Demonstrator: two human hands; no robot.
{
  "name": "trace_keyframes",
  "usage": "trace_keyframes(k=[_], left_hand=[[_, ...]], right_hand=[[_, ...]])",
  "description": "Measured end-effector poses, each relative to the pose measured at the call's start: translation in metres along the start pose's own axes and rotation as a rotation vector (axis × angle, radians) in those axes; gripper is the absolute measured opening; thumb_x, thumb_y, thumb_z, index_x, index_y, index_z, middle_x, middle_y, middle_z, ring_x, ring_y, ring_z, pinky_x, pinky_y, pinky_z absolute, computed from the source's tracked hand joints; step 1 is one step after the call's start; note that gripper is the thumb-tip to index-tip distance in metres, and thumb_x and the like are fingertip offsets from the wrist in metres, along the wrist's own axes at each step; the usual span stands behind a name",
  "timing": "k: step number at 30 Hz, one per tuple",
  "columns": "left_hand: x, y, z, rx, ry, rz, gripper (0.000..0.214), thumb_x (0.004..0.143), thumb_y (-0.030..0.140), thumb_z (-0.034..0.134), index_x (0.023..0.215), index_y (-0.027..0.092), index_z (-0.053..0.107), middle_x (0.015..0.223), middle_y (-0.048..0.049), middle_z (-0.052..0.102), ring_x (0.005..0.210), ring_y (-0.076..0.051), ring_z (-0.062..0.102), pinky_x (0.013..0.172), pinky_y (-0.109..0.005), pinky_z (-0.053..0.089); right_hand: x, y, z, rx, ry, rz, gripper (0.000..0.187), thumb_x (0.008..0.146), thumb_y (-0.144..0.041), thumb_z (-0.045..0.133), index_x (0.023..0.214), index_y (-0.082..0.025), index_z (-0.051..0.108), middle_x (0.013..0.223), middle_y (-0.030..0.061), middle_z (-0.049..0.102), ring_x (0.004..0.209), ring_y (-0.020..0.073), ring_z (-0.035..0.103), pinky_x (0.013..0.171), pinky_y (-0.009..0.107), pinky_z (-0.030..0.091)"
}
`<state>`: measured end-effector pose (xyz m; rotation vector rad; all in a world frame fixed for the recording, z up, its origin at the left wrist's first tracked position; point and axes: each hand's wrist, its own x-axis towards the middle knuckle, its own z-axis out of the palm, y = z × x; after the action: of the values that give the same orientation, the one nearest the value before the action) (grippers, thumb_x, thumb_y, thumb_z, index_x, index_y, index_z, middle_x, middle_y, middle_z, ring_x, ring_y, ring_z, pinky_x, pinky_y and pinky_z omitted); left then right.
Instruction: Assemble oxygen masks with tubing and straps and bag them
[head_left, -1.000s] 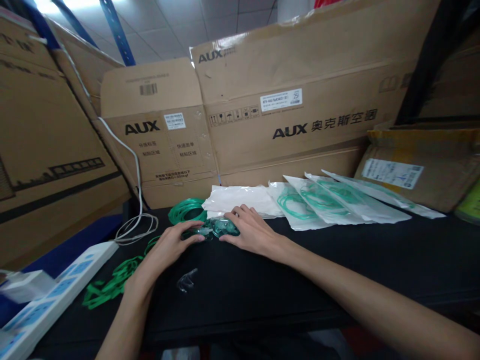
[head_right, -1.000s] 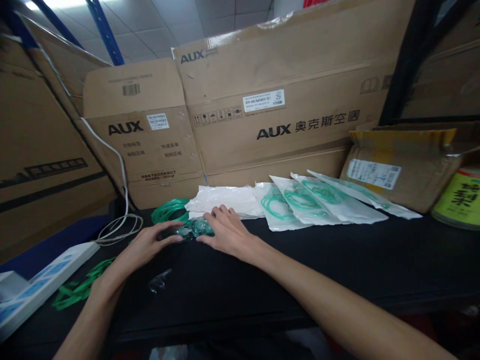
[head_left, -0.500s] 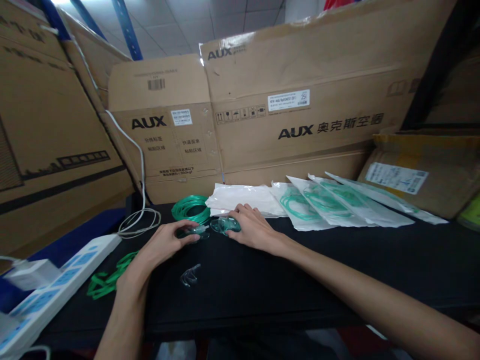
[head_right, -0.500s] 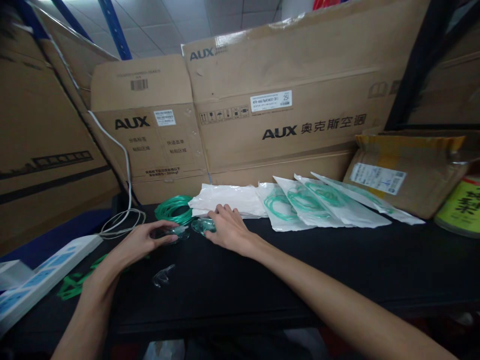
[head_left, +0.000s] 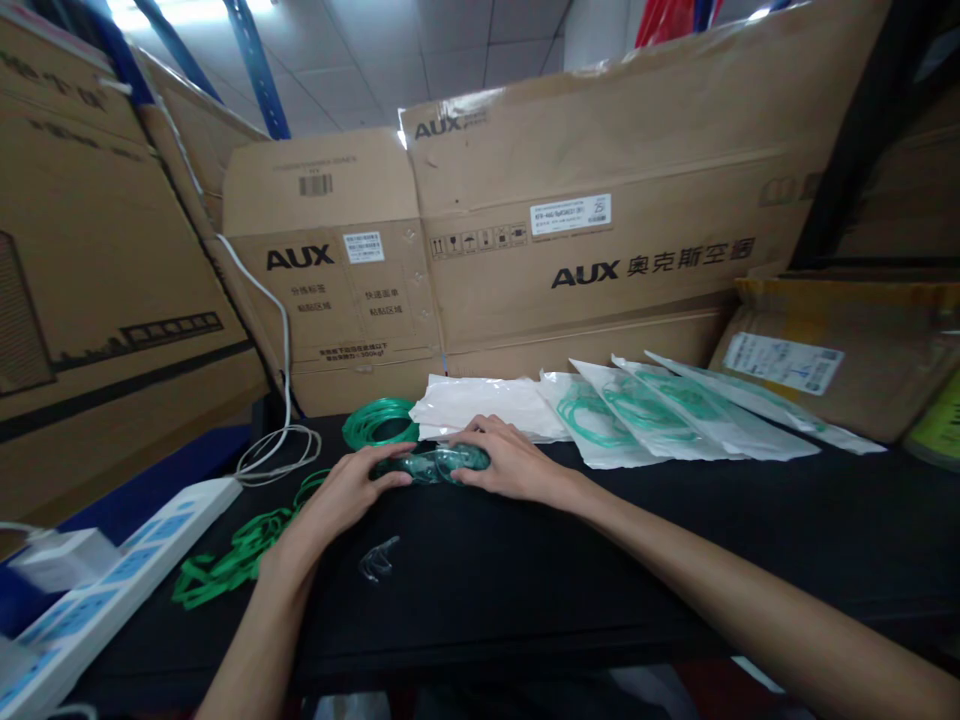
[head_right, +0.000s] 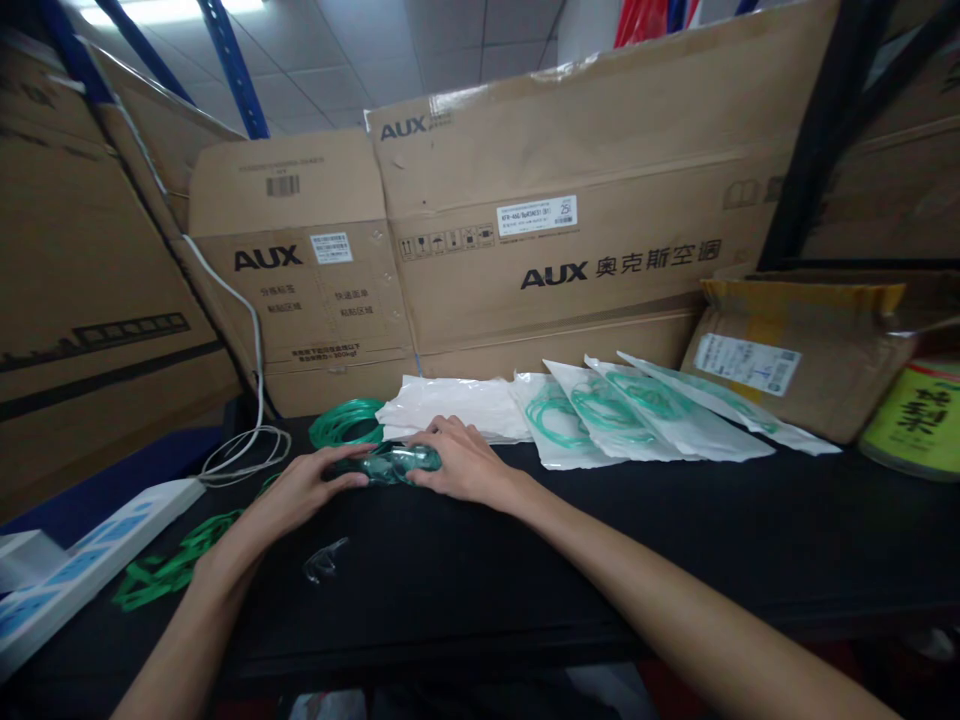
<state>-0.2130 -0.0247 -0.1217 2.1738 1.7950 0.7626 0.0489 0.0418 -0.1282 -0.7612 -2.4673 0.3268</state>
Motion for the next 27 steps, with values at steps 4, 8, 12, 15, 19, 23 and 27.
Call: trace_keyframes(k=[4, 8, 12, 15, 19, 23, 27], left_hand=[[0.0, 0.001, 0.002, -0.03, -0.016, 0.02, 0.053, 0.088, 0.045, 0.061, 0.136, 0.024, 0.063, 0.13, -0.0058, 0.072, 0.122, -0.029, 0.066, 0.108, -0.041, 0.046], [-0.001, 0.0, 0.002, -0.033, -0.015, 0.037, 0.048, 0.09, 0.042, 0.056, 0.134, 0.024, 0.066, 0.134, -0.006, 0.07, 0.124, -0.03, 0.064, 0.108, -0.044, 0.045], [0.001, -0.001, 0.005, -0.027, -0.006, 0.071, 0.048, 0.093, 0.039, 0.052, 0.135, 0.021, 0.064, 0.132, -0.0082, 0.071, 0.122, -0.03, 0.065, 0.107, -0.044, 0.047], [0.004, -0.003, 0.008, -0.021, 0.02, 0.105, 0.048, 0.094, 0.035, 0.048, 0.137, 0.019, 0.063, 0.134, -0.0102, 0.069, 0.125, -0.029, 0.064, 0.11, -0.045, 0.045], [0.007, -0.005, 0.012, -0.005, 0.067, 0.165, 0.042, 0.091, 0.027, 0.049, 0.127, 0.019, 0.068, 0.137, -0.0097, 0.067, 0.129, -0.027, 0.06, 0.114, -0.044, 0.042], [0.006, -0.002, 0.011, 0.021, 0.124, 0.183, 0.039, 0.09, 0.022, 0.047, 0.121, 0.021, 0.071, 0.131, -0.0081, 0.07, 0.126, -0.026, 0.062, 0.114, -0.045, 0.042], [0.003, 0.002, 0.007, 0.044, 0.186, 0.173, 0.035, 0.092, 0.025, 0.047, 0.117, 0.022, 0.072, 0.127, -0.008, 0.072, 0.124, -0.027, 0.063, 0.113, -0.046, 0.043]], right_hand=[[0.006, 0.0, 0.003, -0.016, -0.04, 0.007, 0.045, 0.088, -0.036, 0.073, 0.131, -0.025, 0.066, 0.115, 0.0108, 0.064, 0.112, 0.0306, 0.058, 0.095, 0.044, 0.045], [0.011, 0.0, 0.001, -0.023, -0.06, 0.019, 0.047, 0.089, -0.04, 0.071, 0.133, -0.025, 0.066, 0.113, 0.0107, 0.065, 0.11, 0.0302, 0.061, 0.092, 0.04, 0.047], [0.014, -0.005, 0.0, -0.039, -0.069, 0.025, 0.046, 0.089, -0.04, 0.071, 0.131, -0.023, 0.067, 0.113, 0.0115, 0.066, 0.11, 0.0305, 0.062, 0.092, 0.039, 0.048], [0.015, -0.008, 0.001, -0.061, -0.066, 0.028, 0.046, 0.088, -0.038, 0.072, 0.131, -0.023, 0.067, 0.115, 0.0128, 0.065, 0.109, 0.0319, 0.062, 0.092, 0.042, 0.048], [0.016, -0.009, 0.005, -0.068, -0.05, 0.034, 0.046, 0.089, -0.038, 0.071, 0.131, -0.022, 0.066, 0.115, 0.0139, 0.064, 0.11, 0.0326, 0.061, 0.093, 0.044, 0.049], [0.009, -0.009, 0.001, -0.052, -0.017, 0.024, 0.058, 0.089, -0.045, 0.072, 0.139, -0.019, 0.059, 0.121, 0.015, 0.062, 0.117, 0.0307, 0.058, 0.099, 0.043, 0.047], [-0.007, -0.003, -0.013, -0.049, 0.001, 0.024, 0.065, 0.088, -0.048, 0.073, 0.143, -0.018, 0.055, 0.128, 0.0153, 0.06, 0.123, 0.0307, 0.055, 0.105, 0.044, 0.044]])
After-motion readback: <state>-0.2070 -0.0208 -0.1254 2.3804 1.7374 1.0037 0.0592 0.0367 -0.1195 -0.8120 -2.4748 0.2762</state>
